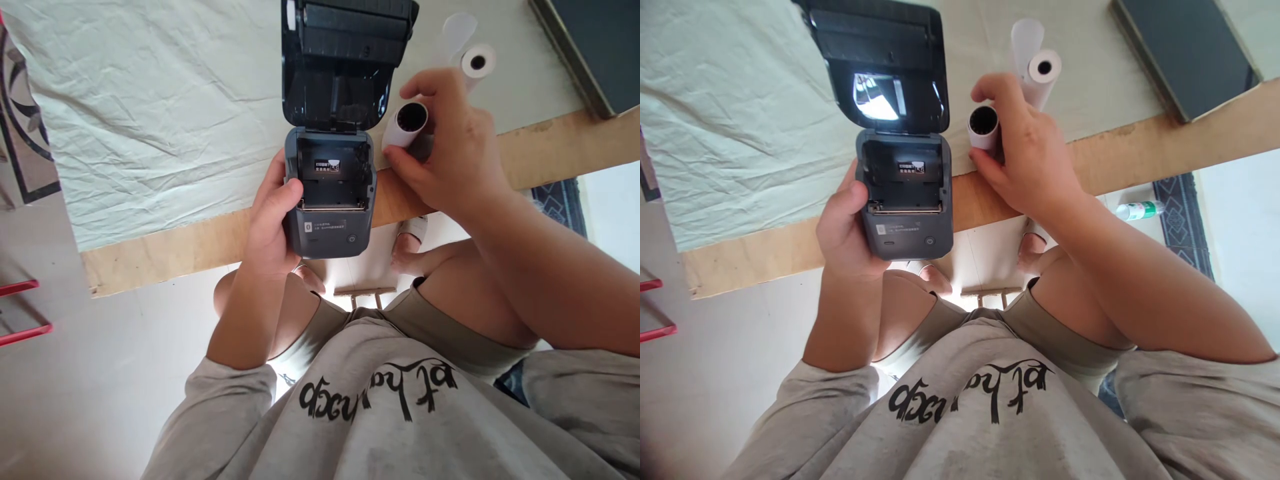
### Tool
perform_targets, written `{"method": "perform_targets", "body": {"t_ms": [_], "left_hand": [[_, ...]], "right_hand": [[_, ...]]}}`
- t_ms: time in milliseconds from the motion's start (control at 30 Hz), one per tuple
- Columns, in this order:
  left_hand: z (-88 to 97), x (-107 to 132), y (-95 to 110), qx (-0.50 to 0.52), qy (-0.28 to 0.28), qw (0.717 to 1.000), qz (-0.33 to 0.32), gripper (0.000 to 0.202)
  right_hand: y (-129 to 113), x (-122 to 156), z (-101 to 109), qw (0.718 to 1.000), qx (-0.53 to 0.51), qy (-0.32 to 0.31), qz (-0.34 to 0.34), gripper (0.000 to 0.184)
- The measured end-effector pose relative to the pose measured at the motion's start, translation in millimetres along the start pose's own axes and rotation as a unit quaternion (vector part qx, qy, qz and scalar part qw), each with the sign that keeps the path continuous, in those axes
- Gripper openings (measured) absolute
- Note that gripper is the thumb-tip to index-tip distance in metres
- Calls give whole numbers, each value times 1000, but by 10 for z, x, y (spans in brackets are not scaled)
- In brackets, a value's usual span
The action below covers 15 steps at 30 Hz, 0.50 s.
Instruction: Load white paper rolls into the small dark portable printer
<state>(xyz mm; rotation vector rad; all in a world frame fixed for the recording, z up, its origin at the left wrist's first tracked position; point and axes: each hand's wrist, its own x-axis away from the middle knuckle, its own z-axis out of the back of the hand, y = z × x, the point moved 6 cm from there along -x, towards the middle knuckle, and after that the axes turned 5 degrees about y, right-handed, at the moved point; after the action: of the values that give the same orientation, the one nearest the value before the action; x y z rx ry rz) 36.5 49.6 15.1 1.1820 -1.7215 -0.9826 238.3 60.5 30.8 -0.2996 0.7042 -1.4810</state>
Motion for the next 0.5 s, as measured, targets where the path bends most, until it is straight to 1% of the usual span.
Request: {"method": "perform_targets", "body": {"t_ms": [67,133,167,233,267,300,333,367,400,433,467,500], "left_hand": [[3,7,0,1,-7,1000,1,32],[17,15,-6,1,-6,1000,9,33],[23,20,-10,3,-5,1000,13,34],[31,30,-24,11,-4,1000,28,35],[32,34,-31,16,-4,999,34,35],[30,36,-37,20,-5,999,38,35],[25,36,-39,22,-8,999,37,36],[21,34,-35,25,-10,999,30,35],[18,30,-30,29,-10,999,20,35],[12,25,-25,33,-14,999,11,35],[8,20,-24,35,-17,999,6,35],[6,14,-27,34,-19,999,5,34]], "right_hand": [[-25,29,28,1000,-1,-1,5,55],[-92,67,107,998,-23,16,52,58],[-123,88,167,995,-30,35,85,56],[-126,123,321,984,-31,101,146,42],[-81,129,401,977,-33,141,157,34],[-11,128,490,968,-41,192,159,28],[84,118,570,958,-58,240,146,25],[193,98,634,949,-75,280,121,24],[284,71,676,942,-89,306,104,23],[347,18,662,949,-96,286,91,29],[382,-38,627,960,-92,251,85,42],[399,-92,569,973,-82,202,80,57]]}}
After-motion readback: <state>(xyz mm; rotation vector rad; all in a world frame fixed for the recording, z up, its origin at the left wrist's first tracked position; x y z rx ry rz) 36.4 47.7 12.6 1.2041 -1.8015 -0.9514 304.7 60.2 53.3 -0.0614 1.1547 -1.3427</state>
